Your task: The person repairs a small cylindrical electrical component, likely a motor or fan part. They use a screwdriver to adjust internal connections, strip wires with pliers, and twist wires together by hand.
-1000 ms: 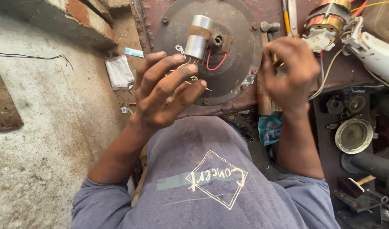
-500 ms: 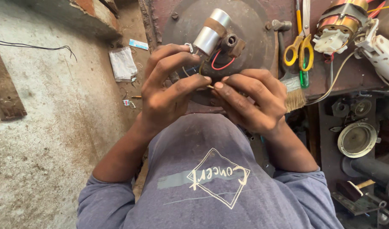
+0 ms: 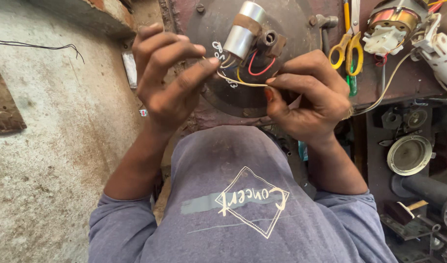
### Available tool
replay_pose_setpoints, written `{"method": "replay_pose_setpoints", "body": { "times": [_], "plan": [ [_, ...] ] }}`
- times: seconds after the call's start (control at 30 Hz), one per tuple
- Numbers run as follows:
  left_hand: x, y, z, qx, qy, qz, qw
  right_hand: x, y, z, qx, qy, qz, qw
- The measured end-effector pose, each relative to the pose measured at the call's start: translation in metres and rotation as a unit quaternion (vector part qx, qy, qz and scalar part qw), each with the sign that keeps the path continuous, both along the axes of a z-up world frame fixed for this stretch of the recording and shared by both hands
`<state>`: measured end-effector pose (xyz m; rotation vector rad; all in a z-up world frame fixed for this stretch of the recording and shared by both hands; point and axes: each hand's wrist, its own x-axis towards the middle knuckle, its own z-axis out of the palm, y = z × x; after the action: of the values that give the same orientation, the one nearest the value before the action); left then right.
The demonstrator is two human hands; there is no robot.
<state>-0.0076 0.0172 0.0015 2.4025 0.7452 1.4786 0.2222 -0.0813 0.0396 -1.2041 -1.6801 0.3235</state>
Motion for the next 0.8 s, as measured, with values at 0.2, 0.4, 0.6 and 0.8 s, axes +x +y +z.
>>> {"method": "replay_pose_setpoints", "body": {
  "times": [0.2, 0.4, 0.6, 0.8],
  "plan": [
    [0.011, -0.007, 0.013, 0.047, 0.004, 0.016, 0.999, -0.001, 0.002, 0.006, -0.017, -0.008, 0.005, 1.000],
    [0.022, -0.022, 0.018, 0.061, 0.065, 0.003, 0.996, -0.003, 0.006, 0.013, -0.027, -0.031, 0.026, 0.999],
    [0.021, -0.015, 0.022, -0.074, 0.046, -0.094, 0.992, 0.009, 0.004, 0.010, -0.047, -0.035, 0.052, 0.997],
    [0.029, -0.018, 0.023, -0.123, 0.020, -0.086, 0.988, 0.060, -0.002, -0.030, -0.064, 0.326, -0.114, 0.936]
  ]
}}
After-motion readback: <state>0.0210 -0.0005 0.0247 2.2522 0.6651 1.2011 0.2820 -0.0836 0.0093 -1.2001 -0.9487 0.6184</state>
